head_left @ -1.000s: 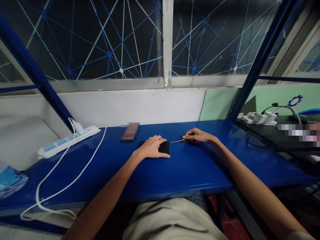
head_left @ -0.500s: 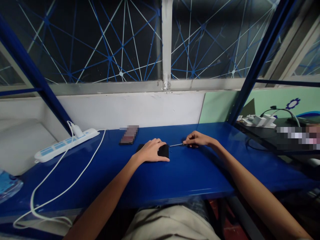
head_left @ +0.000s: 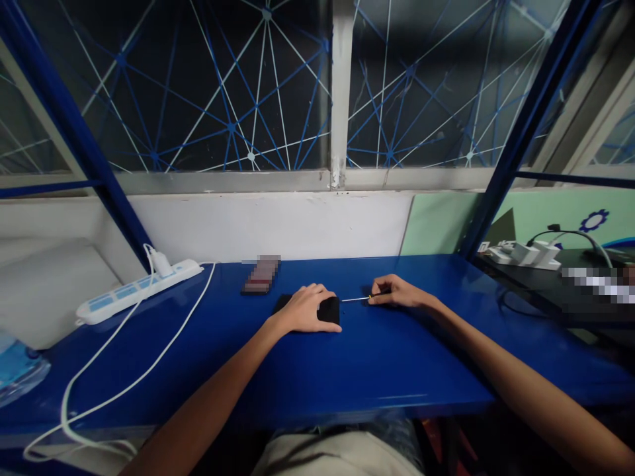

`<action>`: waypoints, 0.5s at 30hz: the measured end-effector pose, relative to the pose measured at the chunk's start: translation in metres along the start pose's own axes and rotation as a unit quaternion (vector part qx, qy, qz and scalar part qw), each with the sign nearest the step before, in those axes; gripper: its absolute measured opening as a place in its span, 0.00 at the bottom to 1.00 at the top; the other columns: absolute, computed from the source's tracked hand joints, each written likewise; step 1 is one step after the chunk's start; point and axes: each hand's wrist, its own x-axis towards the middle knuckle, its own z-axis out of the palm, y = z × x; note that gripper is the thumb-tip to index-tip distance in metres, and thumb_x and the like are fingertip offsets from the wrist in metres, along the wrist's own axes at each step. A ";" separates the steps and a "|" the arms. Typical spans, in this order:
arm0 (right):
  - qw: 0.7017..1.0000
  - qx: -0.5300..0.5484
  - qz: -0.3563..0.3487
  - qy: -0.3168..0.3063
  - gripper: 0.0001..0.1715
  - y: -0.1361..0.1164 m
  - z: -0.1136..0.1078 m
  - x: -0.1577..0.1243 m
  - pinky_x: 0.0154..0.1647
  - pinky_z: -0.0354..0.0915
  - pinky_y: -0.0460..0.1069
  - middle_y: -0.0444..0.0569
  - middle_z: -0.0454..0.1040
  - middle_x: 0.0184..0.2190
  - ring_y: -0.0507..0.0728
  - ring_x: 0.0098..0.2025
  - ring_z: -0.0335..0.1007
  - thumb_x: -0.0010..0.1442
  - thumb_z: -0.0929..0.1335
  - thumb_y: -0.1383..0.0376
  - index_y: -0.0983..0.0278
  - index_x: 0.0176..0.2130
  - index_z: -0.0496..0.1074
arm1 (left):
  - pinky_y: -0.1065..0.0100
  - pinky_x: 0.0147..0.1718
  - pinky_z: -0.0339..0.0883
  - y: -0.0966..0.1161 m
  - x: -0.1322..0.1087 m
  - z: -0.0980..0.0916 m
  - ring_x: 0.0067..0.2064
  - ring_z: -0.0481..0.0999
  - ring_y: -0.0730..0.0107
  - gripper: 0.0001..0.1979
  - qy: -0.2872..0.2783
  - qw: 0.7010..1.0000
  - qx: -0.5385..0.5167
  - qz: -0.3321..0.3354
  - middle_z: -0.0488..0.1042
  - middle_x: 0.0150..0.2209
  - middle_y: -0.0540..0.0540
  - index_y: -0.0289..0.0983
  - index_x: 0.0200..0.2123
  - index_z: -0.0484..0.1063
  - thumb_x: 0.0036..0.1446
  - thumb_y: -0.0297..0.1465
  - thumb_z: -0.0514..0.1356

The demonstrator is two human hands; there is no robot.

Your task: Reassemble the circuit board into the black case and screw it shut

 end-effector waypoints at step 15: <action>0.984 -0.140 -0.076 0.086 0.20 -0.007 0.008 -0.006 0.27 0.54 0.46 0.43 0.70 0.25 0.51 0.26 0.60 0.52 0.72 0.50 0.64 0.30 0.69 | 0.56 0.47 0.62 0.002 -0.001 -0.002 0.51 0.69 0.49 0.41 0.001 1.000 0.007 -0.014 0.69 0.52 0.40 0.41 0.59 0.65 0.48 0.60 0.59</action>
